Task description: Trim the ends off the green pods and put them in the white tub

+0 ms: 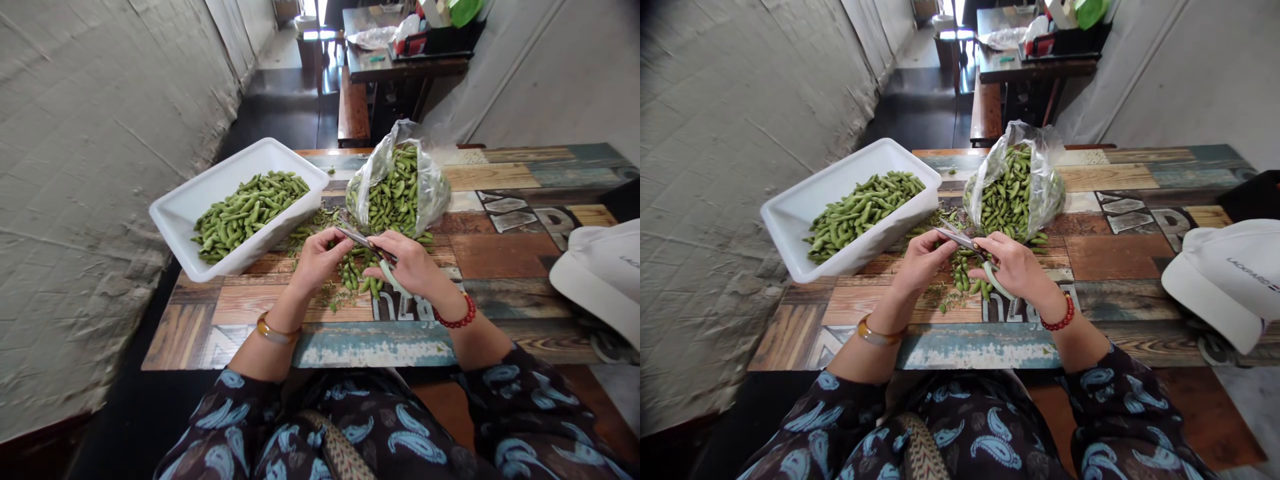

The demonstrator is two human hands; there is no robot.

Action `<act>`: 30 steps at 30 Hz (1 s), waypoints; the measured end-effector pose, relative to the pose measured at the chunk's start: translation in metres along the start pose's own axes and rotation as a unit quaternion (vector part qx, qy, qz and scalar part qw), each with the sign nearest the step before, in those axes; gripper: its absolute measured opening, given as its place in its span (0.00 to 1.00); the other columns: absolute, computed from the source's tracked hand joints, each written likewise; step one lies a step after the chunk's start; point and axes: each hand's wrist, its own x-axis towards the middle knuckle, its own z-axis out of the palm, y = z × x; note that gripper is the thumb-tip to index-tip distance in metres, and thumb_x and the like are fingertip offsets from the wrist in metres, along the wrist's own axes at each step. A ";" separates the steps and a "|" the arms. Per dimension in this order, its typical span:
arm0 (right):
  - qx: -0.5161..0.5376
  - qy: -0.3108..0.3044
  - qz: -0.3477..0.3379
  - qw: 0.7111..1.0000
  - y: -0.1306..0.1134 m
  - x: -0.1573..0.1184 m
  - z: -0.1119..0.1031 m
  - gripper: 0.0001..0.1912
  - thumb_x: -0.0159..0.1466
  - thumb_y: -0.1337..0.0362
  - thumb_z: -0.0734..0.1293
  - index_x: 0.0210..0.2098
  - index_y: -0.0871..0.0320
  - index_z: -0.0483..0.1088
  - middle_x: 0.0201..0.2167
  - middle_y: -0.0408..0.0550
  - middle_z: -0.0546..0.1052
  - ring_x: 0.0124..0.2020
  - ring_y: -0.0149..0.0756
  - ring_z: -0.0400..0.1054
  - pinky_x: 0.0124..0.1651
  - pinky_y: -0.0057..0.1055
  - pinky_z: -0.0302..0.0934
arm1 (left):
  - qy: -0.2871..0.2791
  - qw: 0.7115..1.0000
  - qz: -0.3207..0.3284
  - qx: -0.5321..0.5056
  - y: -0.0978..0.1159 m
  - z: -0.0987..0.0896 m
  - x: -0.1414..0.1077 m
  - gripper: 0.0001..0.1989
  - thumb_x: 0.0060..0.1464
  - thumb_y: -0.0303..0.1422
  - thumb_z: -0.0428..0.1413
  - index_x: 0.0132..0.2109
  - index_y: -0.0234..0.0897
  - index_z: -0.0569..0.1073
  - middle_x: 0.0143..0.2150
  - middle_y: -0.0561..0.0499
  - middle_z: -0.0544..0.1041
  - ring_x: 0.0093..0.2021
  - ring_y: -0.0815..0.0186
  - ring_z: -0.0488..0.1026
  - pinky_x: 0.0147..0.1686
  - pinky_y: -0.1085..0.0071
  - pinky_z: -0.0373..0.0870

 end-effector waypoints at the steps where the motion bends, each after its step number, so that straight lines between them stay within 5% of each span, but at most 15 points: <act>1: 0.000 -0.002 0.001 1.000 0.000 0.000 0.000 0.27 0.61 0.50 0.72 0.54 0.56 0.69 0.40 0.50 0.73 0.35 0.39 0.68 0.38 0.36 0.67 | 0.003 1.000 0.004 0.003 0.000 0.000 0.000 0.12 0.52 0.40 0.64 0.33 0.34 0.79 0.29 0.51 0.74 0.30 0.69 0.66 0.33 0.73 0.63; 7: 0.012 -0.001 -0.003 1.000 0.001 0.001 0.001 0.23 0.62 0.50 0.71 0.53 0.55 0.71 0.36 0.48 0.73 0.29 0.36 0.66 0.35 0.34 0.66 | 0.012 1.000 0.015 0.010 0.002 -0.002 0.001 0.11 0.50 0.39 0.65 0.32 0.35 0.79 0.31 0.50 0.75 0.34 0.67 0.68 0.38 0.71 0.65; 11: 0.010 0.013 -0.004 1.000 -0.001 0.000 0.005 0.22 0.63 0.51 0.71 0.52 0.55 0.72 0.36 0.49 0.74 0.34 0.40 0.70 0.38 0.36 0.67 | 0.014 1.000 0.007 0.002 0.000 -0.002 0.002 0.11 0.49 0.38 0.66 0.31 0.34 0.78 0.28 0.52 0.72 0.30 0.70 0.65 0.32 0.74 0.62; 18: 0.000 0.067 0.036 0.997 0.003 0.001 0.010 0.24 0.63 0.50 0.71 0.52 0.58 0.71 0.38 0.51 0.75 0.39 0.43 0.71 0.45 0.40 0.69 | 0.075 0.977 -0.091 -0.179 0.002 -0.003 0.004 0.15 0.42 0.37 0.69 0.34 0.36 0.74 0.24 0.59 0.66 0.20 0.77 0.55 0.19 0.78 0.50; 23: -0.002 0.069 0.023 0.997 0.006 0.001 0.013 0.27 0.61 0.49 0.72 0.53 0.56 0.69 0.41 0.51 0.73 0.38 0.42 0.70 0.43 0.41 0.70 | 0.089 0.953 -0.134 -0.258 0.008 -0.005 0.005 0.19 0.39 0.37 0.70 0.35 0.36 0.70 0.26 0.57 0.72 0.21 0.78 0.61 0.19 0.81 0.53; 30: 0.014 0.056 0.005 0.998 0.001 0.000 0.015 0.28 0.60 0.48 0.72 0.54 0.56 0.68 0.38 0.49 0.71 0.33 0.38 0.67 0.39 0.39 0.69 | 0.068 0.955 -0.136 -0.256 0.007 0.002 0.003 0.20 0.39 0.37 0.70 0.34 0.35 0.70 0.27 0.55 0.76 0.20 0.79 0.62 0.18 0.82 0.52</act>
